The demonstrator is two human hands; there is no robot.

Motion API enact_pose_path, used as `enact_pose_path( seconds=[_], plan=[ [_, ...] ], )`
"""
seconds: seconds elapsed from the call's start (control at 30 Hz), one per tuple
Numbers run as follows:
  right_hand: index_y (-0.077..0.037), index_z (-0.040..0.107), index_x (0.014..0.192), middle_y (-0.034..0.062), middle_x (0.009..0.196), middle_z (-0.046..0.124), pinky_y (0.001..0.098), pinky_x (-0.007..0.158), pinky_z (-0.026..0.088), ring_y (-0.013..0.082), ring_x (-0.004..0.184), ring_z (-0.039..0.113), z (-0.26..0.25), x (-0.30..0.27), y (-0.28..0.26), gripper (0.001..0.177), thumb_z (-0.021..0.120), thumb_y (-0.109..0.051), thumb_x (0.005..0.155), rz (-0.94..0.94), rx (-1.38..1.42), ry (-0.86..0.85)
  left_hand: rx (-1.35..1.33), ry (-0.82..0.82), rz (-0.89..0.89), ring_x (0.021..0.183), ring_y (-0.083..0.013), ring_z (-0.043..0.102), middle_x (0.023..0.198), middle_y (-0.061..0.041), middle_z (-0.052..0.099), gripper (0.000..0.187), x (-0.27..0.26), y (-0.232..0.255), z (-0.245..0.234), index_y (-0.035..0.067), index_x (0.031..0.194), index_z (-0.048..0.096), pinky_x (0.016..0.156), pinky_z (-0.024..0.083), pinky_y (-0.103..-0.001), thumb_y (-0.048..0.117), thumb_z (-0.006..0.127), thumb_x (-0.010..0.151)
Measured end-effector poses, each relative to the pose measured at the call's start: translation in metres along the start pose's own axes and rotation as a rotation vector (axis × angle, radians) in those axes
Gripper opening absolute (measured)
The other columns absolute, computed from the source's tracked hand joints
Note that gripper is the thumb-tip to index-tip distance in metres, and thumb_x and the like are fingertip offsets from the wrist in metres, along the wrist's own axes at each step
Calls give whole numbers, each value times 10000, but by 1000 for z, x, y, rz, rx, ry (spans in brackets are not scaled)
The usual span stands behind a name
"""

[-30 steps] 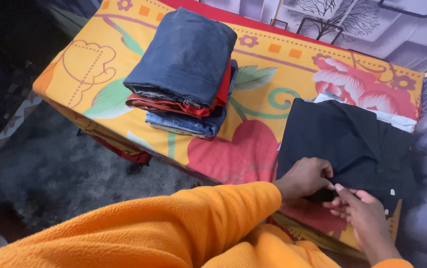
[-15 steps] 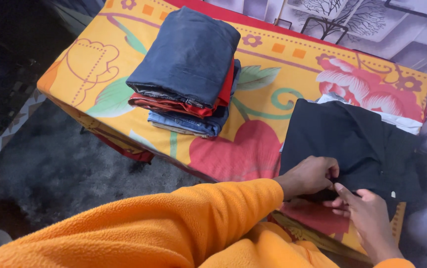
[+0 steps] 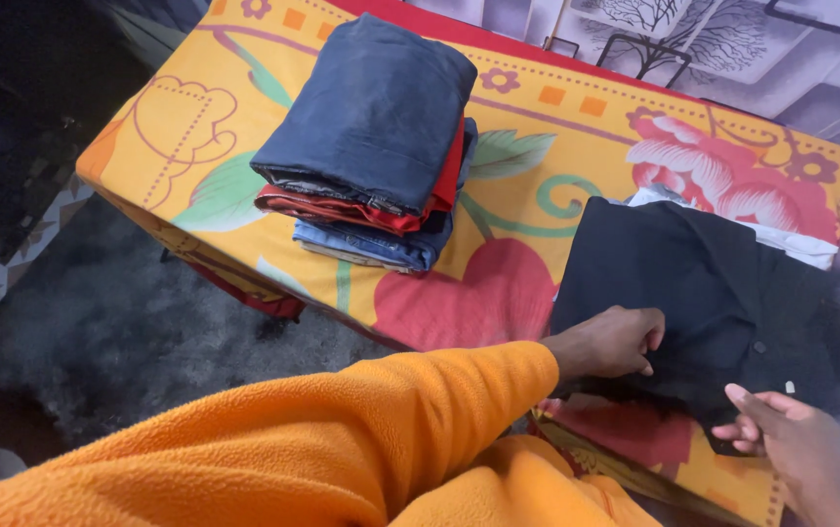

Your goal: Fold several items of clothing and organize them into a stack on a bed.

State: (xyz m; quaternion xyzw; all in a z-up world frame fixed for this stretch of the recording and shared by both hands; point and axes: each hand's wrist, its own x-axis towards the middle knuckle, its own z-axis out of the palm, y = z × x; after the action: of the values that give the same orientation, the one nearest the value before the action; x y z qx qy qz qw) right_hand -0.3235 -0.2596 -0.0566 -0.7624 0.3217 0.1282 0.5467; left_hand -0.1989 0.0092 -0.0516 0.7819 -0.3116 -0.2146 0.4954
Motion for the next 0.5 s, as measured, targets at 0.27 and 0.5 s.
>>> enact_pose_path(
  seconds=[0.27,0.5],
  plan=[
    [32,710,1032,43,656,498,316,670,475,228,670,653,-33,23,18,304,722,-270,1004,-9,-73,113,-18,15,66,830,-345,723,823,-145,709,349,15,-6,12,35,864,579,701,559,-429,91,851,651],
    [104,676,1055,42,661,503,317,668,495,222,679,672,-48,45,43,408,696,-302,1034,-14,-46,33,65,-37,76,809,-355,712,778,-149,697,316,21,-10,11,41,848,580,678,547,-440,93,827,657]
  ],
)
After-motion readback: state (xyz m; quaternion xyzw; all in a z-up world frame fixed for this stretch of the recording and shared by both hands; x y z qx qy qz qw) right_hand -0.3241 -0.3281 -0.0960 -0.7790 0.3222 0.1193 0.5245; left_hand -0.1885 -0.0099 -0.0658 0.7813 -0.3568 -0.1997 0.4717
